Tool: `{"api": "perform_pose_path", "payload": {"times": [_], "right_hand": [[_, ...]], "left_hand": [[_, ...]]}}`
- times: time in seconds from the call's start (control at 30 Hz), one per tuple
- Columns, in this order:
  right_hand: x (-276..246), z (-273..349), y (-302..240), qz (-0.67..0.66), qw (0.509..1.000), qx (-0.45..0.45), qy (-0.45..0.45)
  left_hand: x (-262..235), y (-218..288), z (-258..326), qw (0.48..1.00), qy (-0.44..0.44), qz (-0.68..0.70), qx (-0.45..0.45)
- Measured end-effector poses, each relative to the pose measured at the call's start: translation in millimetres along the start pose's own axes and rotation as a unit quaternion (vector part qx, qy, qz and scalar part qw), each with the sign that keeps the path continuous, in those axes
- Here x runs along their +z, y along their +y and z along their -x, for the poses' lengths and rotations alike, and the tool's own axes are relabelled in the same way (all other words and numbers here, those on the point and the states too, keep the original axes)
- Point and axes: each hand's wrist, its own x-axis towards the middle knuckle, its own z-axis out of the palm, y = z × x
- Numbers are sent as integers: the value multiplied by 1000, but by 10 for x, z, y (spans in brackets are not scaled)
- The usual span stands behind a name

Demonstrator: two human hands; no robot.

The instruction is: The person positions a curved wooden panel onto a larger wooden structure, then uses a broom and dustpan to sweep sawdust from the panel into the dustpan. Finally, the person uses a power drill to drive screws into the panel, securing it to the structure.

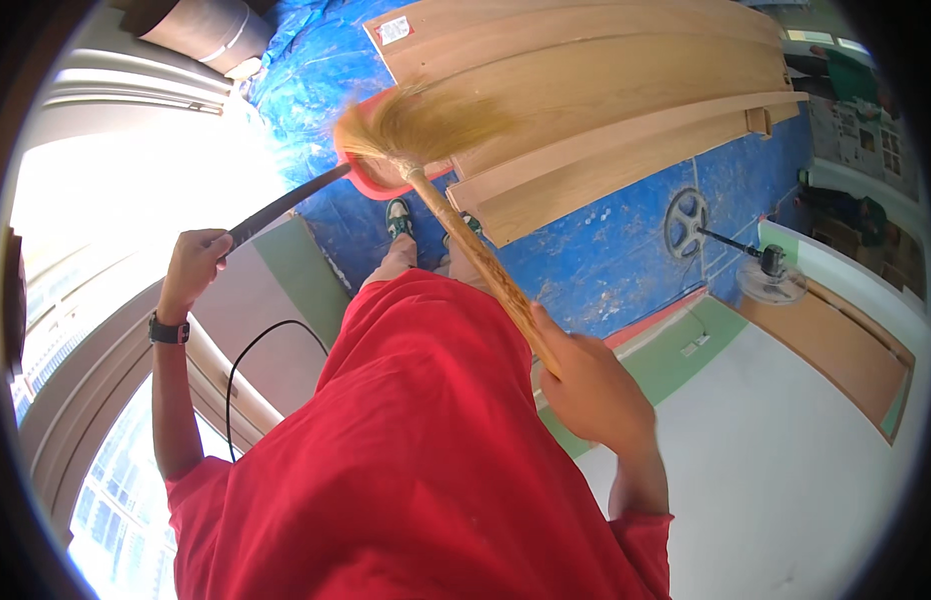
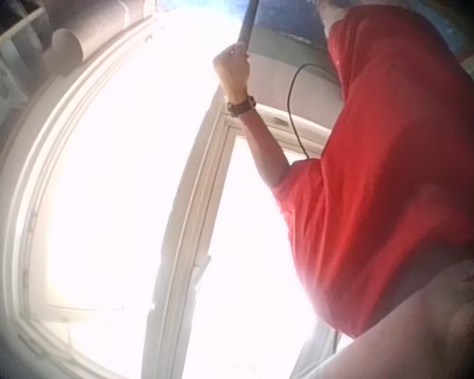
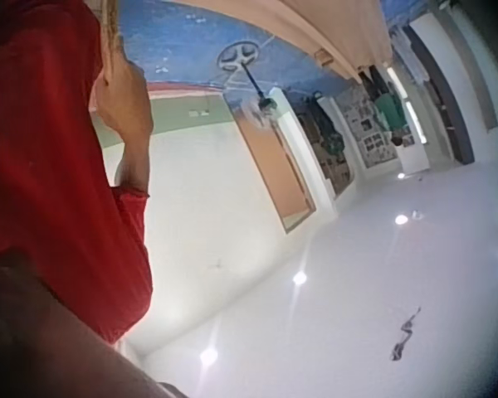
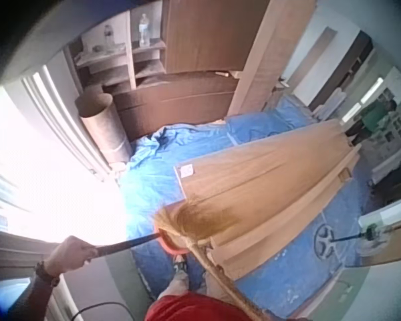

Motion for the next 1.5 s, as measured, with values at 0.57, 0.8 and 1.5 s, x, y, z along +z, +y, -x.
{"api": "perform_pose_path", "payload": {"times": [0.57, 0.8, 1.5], "right_hand": [[-742, -689, 798, 117, 941, 26, 317], [-177, -1013, -50, -42, 987, 82, 130], [-246, -1155, 673, -155, 977, 125, 70]], "left_hand": [[-329, -33, -160, 999, 23, 19, 26], [-359, -70, -208, 999, 29, 22, 34], [239, -323, -113, 997, 30, -52, 54]]}}
